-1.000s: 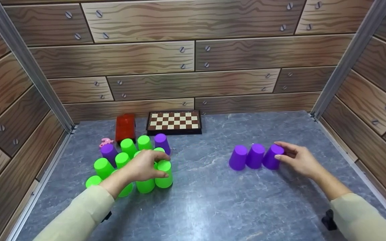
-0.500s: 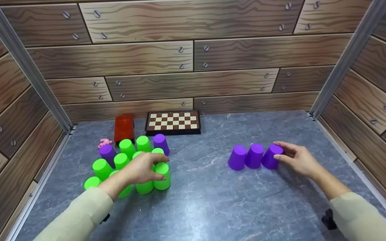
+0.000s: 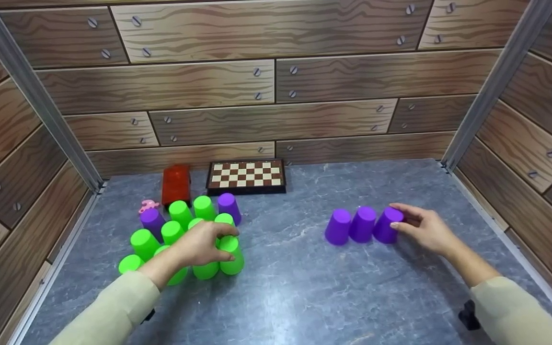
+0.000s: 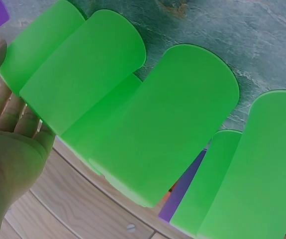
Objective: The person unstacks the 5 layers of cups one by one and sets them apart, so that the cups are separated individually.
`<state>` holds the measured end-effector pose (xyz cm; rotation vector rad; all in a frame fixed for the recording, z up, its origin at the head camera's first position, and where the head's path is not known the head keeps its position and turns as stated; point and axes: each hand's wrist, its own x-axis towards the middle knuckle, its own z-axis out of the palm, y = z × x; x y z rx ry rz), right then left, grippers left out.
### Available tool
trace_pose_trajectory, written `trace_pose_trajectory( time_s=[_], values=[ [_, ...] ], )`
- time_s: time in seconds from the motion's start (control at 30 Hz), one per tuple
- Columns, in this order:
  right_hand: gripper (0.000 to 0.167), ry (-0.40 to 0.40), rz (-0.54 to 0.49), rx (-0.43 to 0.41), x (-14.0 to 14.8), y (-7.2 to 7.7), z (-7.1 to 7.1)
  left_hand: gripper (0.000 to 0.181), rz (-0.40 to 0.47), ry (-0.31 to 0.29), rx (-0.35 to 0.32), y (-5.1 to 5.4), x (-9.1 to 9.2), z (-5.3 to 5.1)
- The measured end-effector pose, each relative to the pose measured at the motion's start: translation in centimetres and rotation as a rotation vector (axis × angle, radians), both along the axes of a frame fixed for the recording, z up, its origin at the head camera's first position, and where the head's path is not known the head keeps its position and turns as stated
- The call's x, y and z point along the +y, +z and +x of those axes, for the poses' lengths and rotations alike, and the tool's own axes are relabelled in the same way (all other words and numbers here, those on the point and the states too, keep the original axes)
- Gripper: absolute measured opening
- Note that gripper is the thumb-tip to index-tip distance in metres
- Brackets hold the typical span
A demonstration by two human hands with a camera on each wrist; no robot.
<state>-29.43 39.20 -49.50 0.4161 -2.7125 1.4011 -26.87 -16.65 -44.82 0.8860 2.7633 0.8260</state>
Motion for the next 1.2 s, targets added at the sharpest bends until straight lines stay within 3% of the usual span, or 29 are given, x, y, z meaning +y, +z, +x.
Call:
trace_pose_trajectory(
  time_s=[0.13, 0.3, 0.43, 0.53, 0.7, 0.9, 1.03, 1.2],
  values=[
    [0.055, -0.005, -0.012, -0.006, 0.2, -0.2, 0.2, 0.052, 0.005, -0.005, -0.020, 0.6, 0.2, 0.0],
    [0.056, -0.003, -0.022, -0.024, 0.2, -0.3, 0.5, 0.055, 0.071, -0.015, -0.030, 2.5, 1.7, 0.0],
    [0.054, -0.003, -0.031, -0.018, 0.3, -0.3, 0.6, 0.056, 0.149, -0.056, 0.005, 3.8, 5.0, -0.7],
    [0.055, -0.004, -0.029, -0.016, 0.3, -0.2, 0.5, 0.058, 0.170, -0.083, 0.012, 3.9, 8.4, -1.5],
    [0.056, -0.013, -0.018, -0.027, 0.2, -0.1, 0.3, 0.064, 0.170, -0.066, -0.055, 2.6, 14.8, -2.8],
    [0.056, -0.011, -0.006, -0.023, 0.0, 0.1, 0.3, 0.070, 0.259, 0.028, -0.101, -0.1, 21.0, -4.1],
    [0.056, -0.018, 0.000, -0.027, 0.1, 0.0, 0.2, 0.072, 0.318, 0.079, -0.119, -1.8, 23.5, -4.7],
    [0.057, -0.022, -0.004, -0.038, 0.2, 0.0, 0.2, 0.070, 0.358, 0.109, -0.137, -3.2, 24.8, -5.1]
  ],
)
